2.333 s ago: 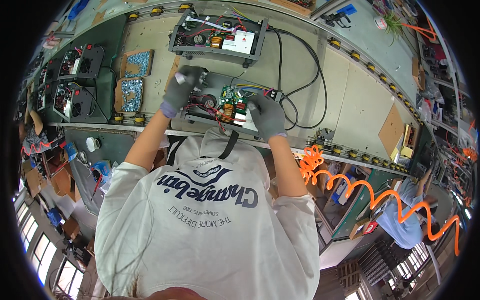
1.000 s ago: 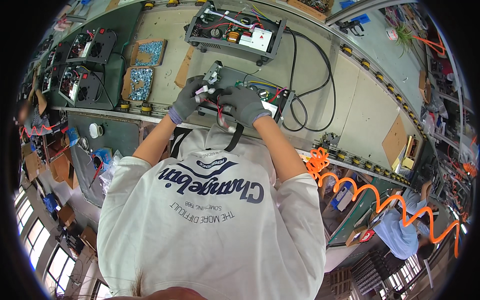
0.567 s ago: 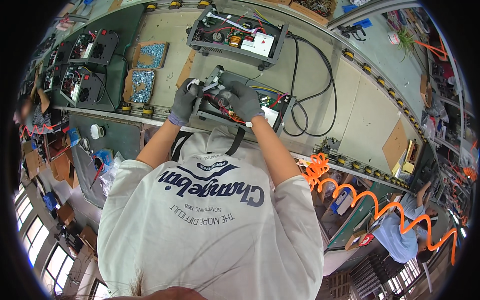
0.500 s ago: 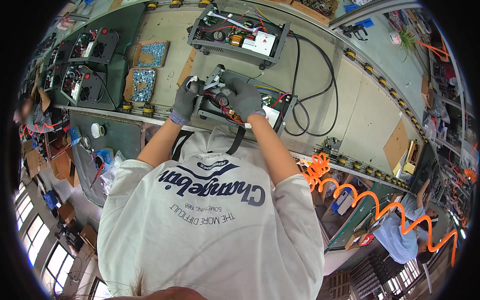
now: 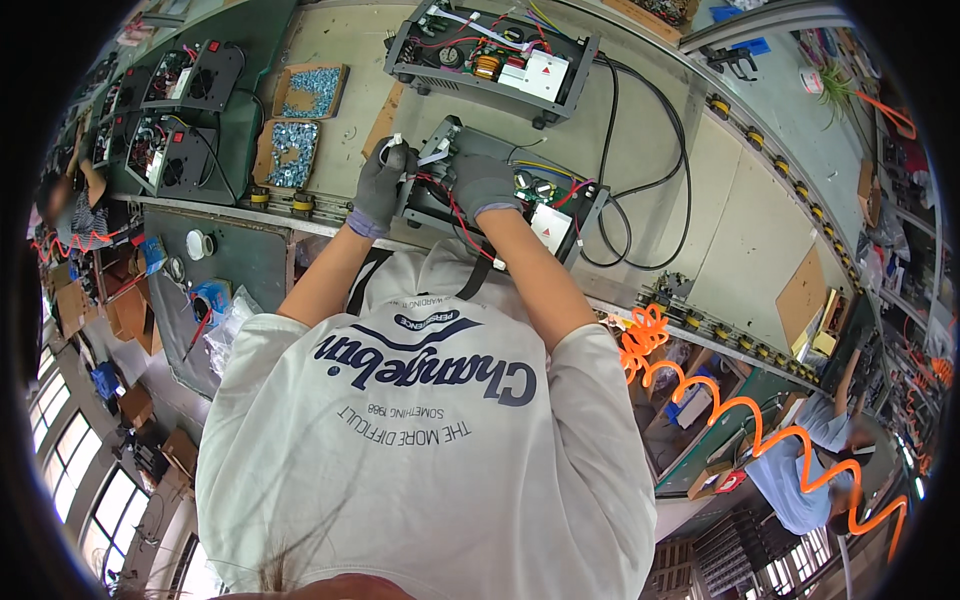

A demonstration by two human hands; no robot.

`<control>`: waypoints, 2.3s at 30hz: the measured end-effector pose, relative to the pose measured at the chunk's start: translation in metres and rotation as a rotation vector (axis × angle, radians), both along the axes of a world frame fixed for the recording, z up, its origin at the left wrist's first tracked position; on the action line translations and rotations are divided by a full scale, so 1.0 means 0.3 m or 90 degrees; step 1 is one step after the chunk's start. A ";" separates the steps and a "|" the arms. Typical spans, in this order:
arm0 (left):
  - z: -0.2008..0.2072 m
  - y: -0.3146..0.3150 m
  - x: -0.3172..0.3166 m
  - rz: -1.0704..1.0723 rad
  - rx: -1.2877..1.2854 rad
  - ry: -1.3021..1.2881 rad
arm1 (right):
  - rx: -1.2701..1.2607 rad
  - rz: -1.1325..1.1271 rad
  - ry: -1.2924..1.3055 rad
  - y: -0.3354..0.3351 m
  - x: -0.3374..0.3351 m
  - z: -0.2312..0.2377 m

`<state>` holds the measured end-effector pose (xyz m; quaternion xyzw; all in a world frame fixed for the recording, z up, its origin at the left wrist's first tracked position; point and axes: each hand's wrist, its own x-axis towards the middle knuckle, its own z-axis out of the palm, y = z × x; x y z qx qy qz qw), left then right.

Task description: The person assembles electronic devices on a workbench. They use a screwdriver to tighten screws, connect wires, and place components into metal enclosures. The person handles multiple units, moving them between workstations and organizing parts.

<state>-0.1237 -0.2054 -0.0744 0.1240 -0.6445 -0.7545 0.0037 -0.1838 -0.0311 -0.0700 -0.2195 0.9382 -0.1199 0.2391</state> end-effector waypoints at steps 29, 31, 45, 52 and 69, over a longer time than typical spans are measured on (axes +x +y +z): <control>0.097 -0.013 -0.010 -0.096 -0.138 -0.086 | -0.135 0.099 0.091 0.091 -0.020 0.161; 0.124 0.009 -0.008 -0.050 -0.052 -0.056 | -0.200 0.195 0.062 0.153 0.003 0.128; 0.051 -0.023 0.022 -0.037 -0.070 -0.018 | -0.619 -0.190 -0.222 0.135 0.028 0.176; 0.013 0.000 0.003 0.063 -0.046 -0.059 | -0.096 -0.050 0.028 0.059 0.003 0.172; -0.030 0.000 -0.007 0.081 0.128 -0.110 | -0.082 0.125 0.219 0.021 0.013 -0.073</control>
